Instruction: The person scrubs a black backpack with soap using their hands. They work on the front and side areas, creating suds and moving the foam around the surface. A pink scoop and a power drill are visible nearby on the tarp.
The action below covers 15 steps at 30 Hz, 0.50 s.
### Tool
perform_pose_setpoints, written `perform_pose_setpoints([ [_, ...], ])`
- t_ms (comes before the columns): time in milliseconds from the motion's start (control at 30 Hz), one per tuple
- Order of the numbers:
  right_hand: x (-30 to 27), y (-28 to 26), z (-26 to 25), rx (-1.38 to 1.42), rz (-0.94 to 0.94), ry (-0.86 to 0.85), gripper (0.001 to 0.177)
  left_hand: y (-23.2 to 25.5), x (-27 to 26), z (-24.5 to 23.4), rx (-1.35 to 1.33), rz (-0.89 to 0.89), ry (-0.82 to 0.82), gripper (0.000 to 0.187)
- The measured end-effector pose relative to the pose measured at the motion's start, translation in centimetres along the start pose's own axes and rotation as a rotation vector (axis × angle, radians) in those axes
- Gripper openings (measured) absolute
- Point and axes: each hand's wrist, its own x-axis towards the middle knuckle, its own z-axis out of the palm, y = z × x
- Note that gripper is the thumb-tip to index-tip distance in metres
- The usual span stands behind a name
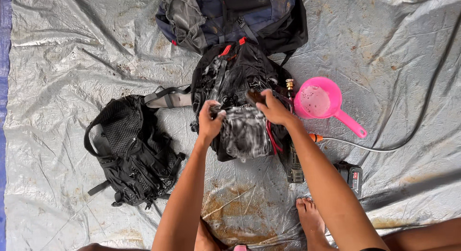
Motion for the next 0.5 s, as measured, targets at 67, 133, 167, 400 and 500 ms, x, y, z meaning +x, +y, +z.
perform_pose_setpoints([
  [67, 0.7, -0.8, 1.0, -0.059, -0.098, 0.194, 0.048, 3.6, -1.0, -0.4, 0.168, 0.102, 0.015, 0.035],
  [133, 0.8, -1.4, 3.4, -0.117, -0.194, 0.392, 0.046, 5.5, -2.9, -0.5, 0.334, 0.205, 0.027, 0.041],
  [167, 0.8, -1.6, 5.1, -0.121, -0.292, 0.381, 0.048, 5.7, -3.9, -0.2, 0.677, 0.276, 0.12, 0.047],
  [400, 0.1, 2.6, 14.6, -0.795, -0.359, 0.396, 0.054, 0.1, -10.0, -0.6, 1.078, 0.422, 0.05, 0.041],
  [500, 0.9, 3.4, 13.5, -0.95, -0.359, 0.363, 0.058, 0.0, -11.1, -0.5, 1.18, 0.356, -0.051, 0.057],
])
